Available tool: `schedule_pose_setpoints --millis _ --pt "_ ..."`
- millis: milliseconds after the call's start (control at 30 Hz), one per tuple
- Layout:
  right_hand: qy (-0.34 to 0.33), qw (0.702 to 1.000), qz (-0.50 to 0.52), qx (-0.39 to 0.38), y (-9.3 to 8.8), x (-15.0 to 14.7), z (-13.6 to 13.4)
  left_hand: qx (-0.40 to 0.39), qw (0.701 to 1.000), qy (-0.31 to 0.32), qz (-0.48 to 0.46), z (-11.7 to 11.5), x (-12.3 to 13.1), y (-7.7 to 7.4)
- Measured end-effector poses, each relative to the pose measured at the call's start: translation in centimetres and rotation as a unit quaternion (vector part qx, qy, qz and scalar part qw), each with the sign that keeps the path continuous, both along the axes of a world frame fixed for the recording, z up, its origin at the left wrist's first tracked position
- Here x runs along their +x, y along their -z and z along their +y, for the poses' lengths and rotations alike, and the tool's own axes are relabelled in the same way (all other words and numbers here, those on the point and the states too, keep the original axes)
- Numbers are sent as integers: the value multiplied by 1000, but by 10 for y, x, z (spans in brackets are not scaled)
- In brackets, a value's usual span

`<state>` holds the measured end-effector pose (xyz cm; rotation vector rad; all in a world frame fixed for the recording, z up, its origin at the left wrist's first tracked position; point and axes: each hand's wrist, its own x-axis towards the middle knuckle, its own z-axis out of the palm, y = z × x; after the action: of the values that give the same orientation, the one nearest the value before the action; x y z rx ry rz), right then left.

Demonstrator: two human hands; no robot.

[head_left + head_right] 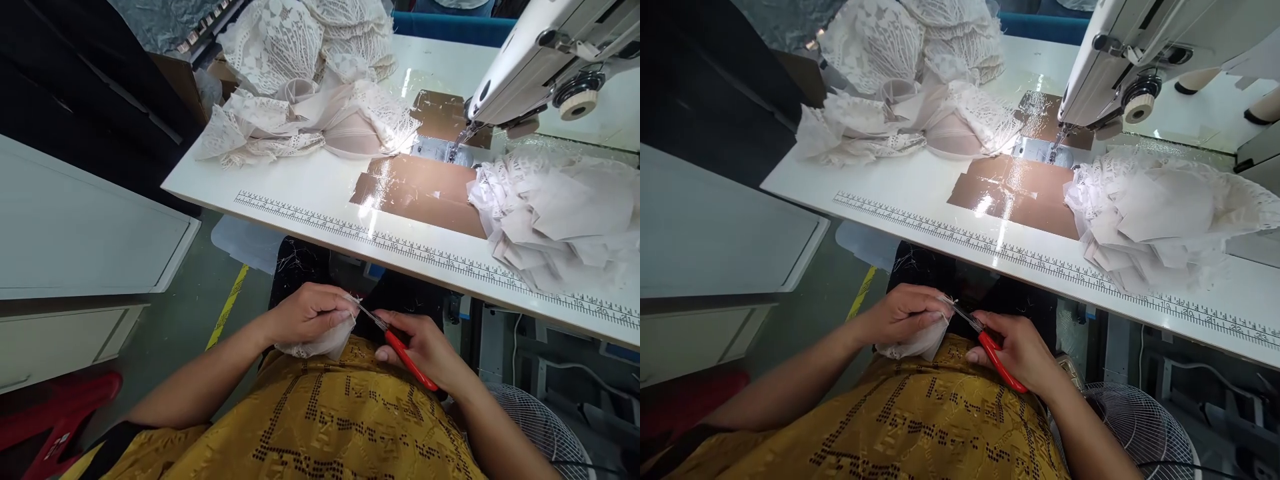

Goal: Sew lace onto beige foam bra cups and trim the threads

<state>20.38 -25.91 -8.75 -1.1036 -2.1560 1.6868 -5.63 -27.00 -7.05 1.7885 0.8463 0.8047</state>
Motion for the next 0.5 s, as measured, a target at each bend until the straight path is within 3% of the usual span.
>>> schedule_pose_setpoints --millis 267,500 --pt "-26 999 3 38 -12 -8 6 17 1000 14 6 0 -1 1" --pt "-36 998 17 50 -8 -8 3 12 999 32 2 1 -1 0"
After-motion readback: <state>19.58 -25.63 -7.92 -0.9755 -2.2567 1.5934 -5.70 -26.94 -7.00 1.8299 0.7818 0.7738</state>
